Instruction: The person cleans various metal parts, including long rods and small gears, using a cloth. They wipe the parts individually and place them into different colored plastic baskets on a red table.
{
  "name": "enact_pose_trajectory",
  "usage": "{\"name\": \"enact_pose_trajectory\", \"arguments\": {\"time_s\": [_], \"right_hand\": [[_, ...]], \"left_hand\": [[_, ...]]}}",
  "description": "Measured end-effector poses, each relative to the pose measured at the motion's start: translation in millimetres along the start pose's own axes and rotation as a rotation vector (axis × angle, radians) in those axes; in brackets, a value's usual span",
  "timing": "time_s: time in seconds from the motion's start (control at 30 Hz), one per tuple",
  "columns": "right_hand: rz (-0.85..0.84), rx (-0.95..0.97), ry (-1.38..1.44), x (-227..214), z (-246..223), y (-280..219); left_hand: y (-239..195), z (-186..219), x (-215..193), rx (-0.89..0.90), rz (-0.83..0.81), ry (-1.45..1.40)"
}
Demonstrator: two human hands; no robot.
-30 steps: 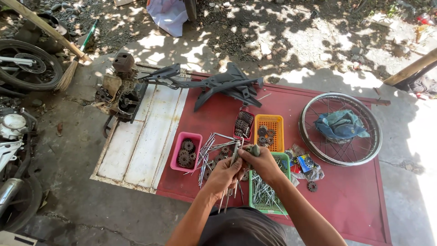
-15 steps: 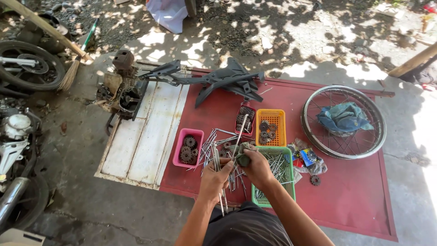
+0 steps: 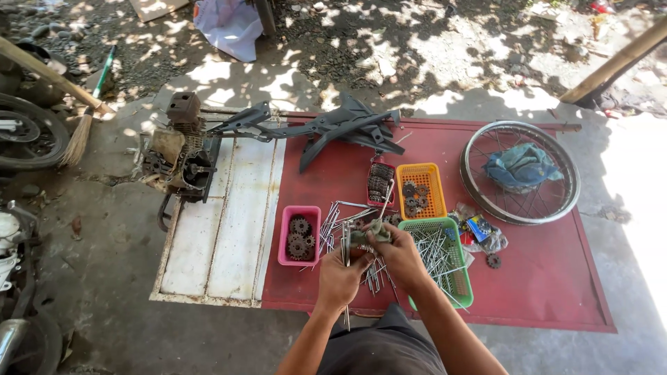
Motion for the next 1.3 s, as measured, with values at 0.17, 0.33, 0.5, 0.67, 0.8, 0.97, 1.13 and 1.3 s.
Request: {"name": "enact_pose_trajectory", "arguments": {"time_s": [0.17,0.33,0.5,0.67,0.8,0.97,1.13,1.3], "right_hand": [[0.023,-0.128,0.258,-16.2,5.5,15.0],[0.044,-0.042,0.255,-10.4,42.1,0.1],[-0.002,0.071,0.234,-3.6,61.4,-29.9],[-0.135,0.113,0.136,-17.7,41.9,-45.9],[-0.047,0.123,0.085,-61.2,38.9,-34.7],[0.007,-0.095,0.433,-127.6,23.8,-5.0],[0.004,-0.091,0.388,-134.9,21.0,-8.3],[-0.113,0.006,0.273,-117.1,51.1,-35.7]], "left_hand": [[-10.3,-44.0,5.0,-0.222,-0.207,-0.371],[-36.9,-72.9,13.6,-0.326,-0.279,-0.481],[-48.3,-96.3,24.7,-0.391,-0.266,-0.51],[-34.8,-75.4,46.1,-0.346,-0.116,-0.464],[-18.9,-71.5,61.6,-0.247,0.007,-0.453],[-12.4,-66.6,88.0,-0.17,0.085,-0.347],[-23.8,-70.5,113.6,-0.19,0.133,-0.369],[-58.9,-125.8,129.9,-0.354,-0.01,-0.504]]}}
Point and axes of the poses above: each hand's wrist, its own y-axis towards the middle knuckle, its own x-axis out of the palm, z = x × y, the point moved 7 cm from there along y, towards the middle knuckle, and after that the axes turned 12 degrees about -z, right-handed, at the moved point
